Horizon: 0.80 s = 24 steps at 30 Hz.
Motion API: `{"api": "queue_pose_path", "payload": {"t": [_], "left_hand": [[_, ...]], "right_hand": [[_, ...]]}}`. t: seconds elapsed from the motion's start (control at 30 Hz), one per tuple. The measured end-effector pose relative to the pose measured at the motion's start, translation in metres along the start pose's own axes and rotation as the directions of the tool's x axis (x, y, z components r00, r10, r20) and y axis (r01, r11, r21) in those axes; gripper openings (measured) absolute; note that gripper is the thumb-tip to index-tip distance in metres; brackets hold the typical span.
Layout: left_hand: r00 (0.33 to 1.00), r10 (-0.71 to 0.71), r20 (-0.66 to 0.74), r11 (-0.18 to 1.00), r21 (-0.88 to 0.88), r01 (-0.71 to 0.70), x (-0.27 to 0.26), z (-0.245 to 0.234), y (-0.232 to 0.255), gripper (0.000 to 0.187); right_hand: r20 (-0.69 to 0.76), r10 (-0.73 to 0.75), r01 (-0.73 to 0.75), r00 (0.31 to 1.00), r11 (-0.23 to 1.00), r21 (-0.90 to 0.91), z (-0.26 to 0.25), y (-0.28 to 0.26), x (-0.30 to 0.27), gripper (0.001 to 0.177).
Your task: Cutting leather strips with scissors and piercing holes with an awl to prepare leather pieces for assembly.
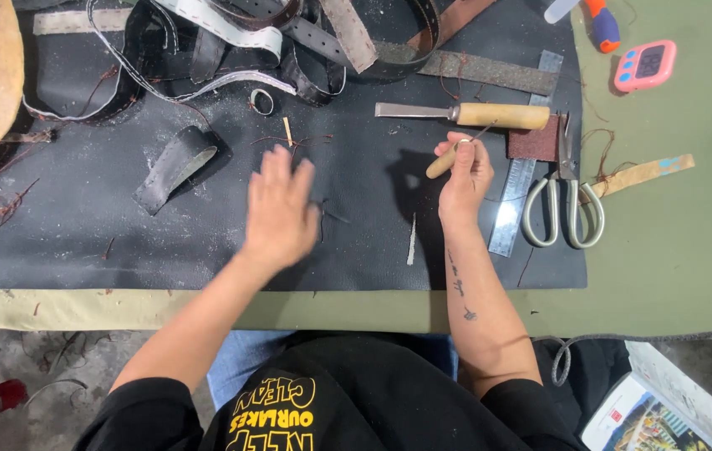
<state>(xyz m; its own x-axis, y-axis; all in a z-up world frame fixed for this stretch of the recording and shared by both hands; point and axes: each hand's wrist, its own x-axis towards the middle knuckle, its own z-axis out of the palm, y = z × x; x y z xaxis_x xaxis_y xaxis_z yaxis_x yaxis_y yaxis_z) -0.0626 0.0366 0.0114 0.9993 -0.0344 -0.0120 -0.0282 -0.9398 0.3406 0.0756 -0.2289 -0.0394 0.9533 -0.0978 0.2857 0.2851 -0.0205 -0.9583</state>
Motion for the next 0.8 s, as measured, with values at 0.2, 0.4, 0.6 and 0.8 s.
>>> {"api": "queue_pose_path", "payload": {"t": [0.2,0.4,0.6,0.8], "left_hand": [[0.988,-0.147,-0.043,0.984,-0.107,0.142,0.047,-0.008,-0.02,0.073],[0.991,0.012,0.137,1.0,-0.004,-0.012,0.05,-0.005,-0.006,0.077],[0.942,0.209,0.261,0.975,0.022,-0.222,-0.025,0.004,-0.019,0.064],[0.941,0.278,0.193,0.919,-0.338,-0.202,-0.062,-0.035,-0.028,0.037]], "right_hand": [[0.009,-0.009,0.009,1.0,1.0,-0.023,-0.001,0.004,-0.001,0.043],[0.026,-0.008,0.008,1.0,1.0,0.0,-0.004,0.008,0.0,0.043],[0.008,-0.016,0.016,1.0,1.0,-0.025,-0.001,0.007,0.0,0.045],[0.007,-0.022,0.022,1.0,0.999,-0.039,-0.002,0.005,0.0,0.046]]}}
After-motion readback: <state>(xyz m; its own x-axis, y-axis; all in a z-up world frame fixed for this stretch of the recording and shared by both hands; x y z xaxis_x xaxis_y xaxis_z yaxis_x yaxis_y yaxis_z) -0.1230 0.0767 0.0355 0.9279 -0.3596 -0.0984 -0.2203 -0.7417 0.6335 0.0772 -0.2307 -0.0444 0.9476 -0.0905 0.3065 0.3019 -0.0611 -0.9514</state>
